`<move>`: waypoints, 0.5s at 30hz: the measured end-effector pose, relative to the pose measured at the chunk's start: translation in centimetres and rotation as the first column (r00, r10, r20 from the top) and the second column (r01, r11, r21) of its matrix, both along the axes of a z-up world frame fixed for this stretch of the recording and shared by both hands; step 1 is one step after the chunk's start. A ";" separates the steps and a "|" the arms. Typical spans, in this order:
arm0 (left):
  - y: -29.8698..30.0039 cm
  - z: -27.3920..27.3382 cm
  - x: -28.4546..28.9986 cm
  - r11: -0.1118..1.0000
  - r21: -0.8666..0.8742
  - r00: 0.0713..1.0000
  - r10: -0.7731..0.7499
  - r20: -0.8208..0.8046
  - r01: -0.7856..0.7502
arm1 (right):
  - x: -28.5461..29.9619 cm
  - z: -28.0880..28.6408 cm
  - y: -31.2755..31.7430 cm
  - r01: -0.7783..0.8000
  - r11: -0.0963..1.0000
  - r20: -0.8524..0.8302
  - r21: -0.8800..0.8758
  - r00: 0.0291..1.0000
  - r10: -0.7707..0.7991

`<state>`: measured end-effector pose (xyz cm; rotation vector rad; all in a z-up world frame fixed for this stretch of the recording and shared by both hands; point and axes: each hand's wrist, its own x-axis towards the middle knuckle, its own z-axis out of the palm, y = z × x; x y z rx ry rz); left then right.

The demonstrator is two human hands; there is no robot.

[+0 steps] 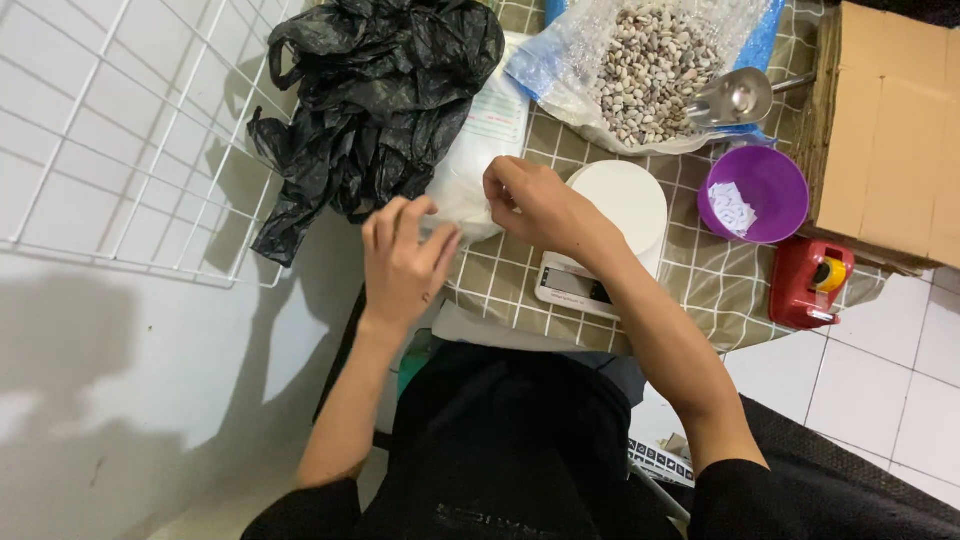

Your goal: The person scoops white and brown stones from a bag, places them into a small clear plastic bag, and weighs the bag on a digital scale multiple times.

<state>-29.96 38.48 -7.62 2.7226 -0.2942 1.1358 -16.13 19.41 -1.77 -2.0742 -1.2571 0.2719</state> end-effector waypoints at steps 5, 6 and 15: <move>-2.1 -0.2 -0.9 0.991 -0.023 0.990 0.134 0.046 -0.133 | 0.1 -0.4 -0.3 -0.005 1.000 -0.018 -0.002 1.000 0.005; -2.5 0.1 -0.5 0.989 -0.015 0.987 0.150 0.061 -0.150 | 0.1 -0.3 -0.3 -0.011 1.000 -0.009 0.023 1.000 0.012; -3.3 0.0 0.6 0.962 -0.041 0.963 0.268 -0.024 -0.269 | -0.4 0.8 0.2 0.011 0.993 0.126 0.122 0.992 -0.026</move>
